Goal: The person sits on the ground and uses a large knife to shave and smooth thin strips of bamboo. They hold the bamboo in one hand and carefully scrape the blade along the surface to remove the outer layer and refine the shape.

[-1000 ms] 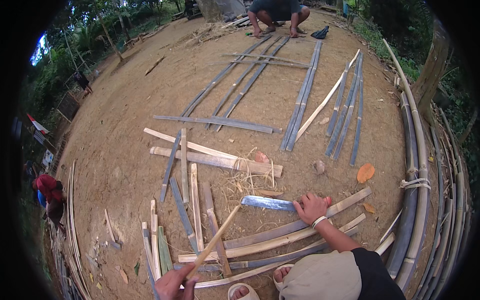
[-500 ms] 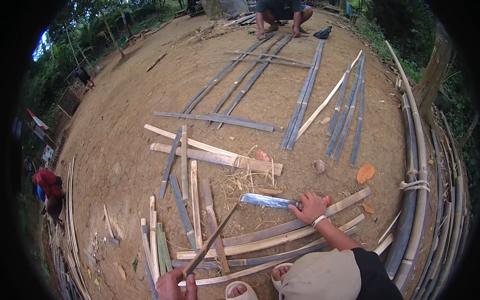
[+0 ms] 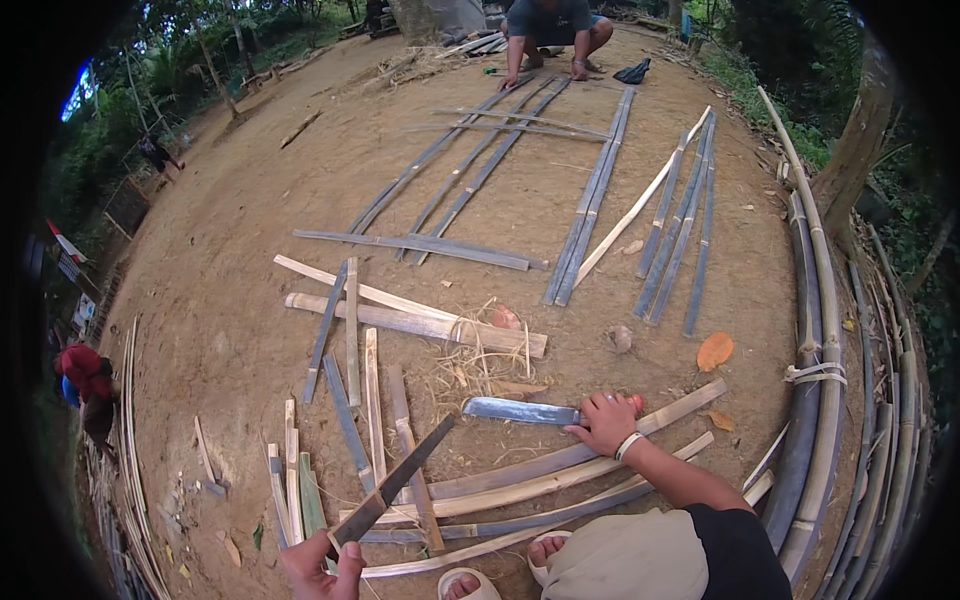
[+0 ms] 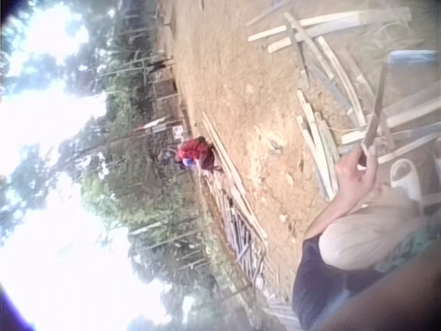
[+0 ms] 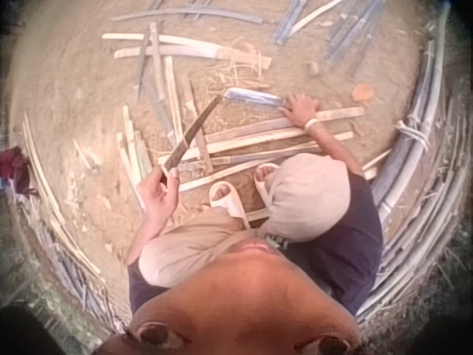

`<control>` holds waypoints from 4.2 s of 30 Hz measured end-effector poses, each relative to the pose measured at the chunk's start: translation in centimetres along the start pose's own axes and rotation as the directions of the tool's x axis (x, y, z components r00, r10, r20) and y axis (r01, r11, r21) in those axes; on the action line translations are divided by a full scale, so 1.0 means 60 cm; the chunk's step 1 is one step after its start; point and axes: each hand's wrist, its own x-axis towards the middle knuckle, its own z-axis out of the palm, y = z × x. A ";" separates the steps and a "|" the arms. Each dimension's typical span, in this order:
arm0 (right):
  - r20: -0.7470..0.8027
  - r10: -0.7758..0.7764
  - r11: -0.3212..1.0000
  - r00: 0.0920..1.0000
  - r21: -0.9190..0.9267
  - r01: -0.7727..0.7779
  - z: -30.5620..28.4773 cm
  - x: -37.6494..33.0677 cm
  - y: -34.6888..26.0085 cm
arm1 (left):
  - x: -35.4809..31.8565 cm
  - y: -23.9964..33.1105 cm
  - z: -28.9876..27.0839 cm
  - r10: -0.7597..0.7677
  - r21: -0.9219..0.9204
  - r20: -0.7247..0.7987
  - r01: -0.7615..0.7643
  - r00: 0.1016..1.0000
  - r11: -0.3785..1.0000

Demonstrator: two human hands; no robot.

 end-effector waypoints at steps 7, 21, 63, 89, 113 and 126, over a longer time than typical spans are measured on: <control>0.031 0.002 0.999 1.000 -0.039 -0.001 -0.015 -0.002 -0.012 | 0.001 -0.004 0.009 -0.325 -0.481 0.146 0.354 0.934 0.802; 0.159 -0.149 0.691 0.976 0.723 -0.013 -0.245 0.022 -0.217 | -0.008 -0.017 0.004 -0.243 -0.547 0.305 0.378 0.921 0.747; 0.089 -0.605 0.513 0.791 0.804 0.301 -0.295 0.016 -0.317 | -0.014 -0.037 0.030 0.189 -0.301 0.268 -0.104 0.945 0.948; 0.238 -0.555 0.583 0.797 0.795 0.169 -0.245 0.053 -0.297 | -0.014 -0.043 0.037 0.212 -0.334 0.257 -0.119 0.943 0.935; 0.407 -0.408 0.751 0.817 0.658 0.047 -0.140 0.102 -0.243 | -0.028 -0.061 0.031 0.116 -0.321 0.265 -0.026 0.957 0.947; 0.476 -0.158 0.869 0.865 0.482 -0.107 -0.013 0.123 -0.166 | -0.039 -0.046 0.049 -0.138 -0.733 0.200 0.242 0.970 0.636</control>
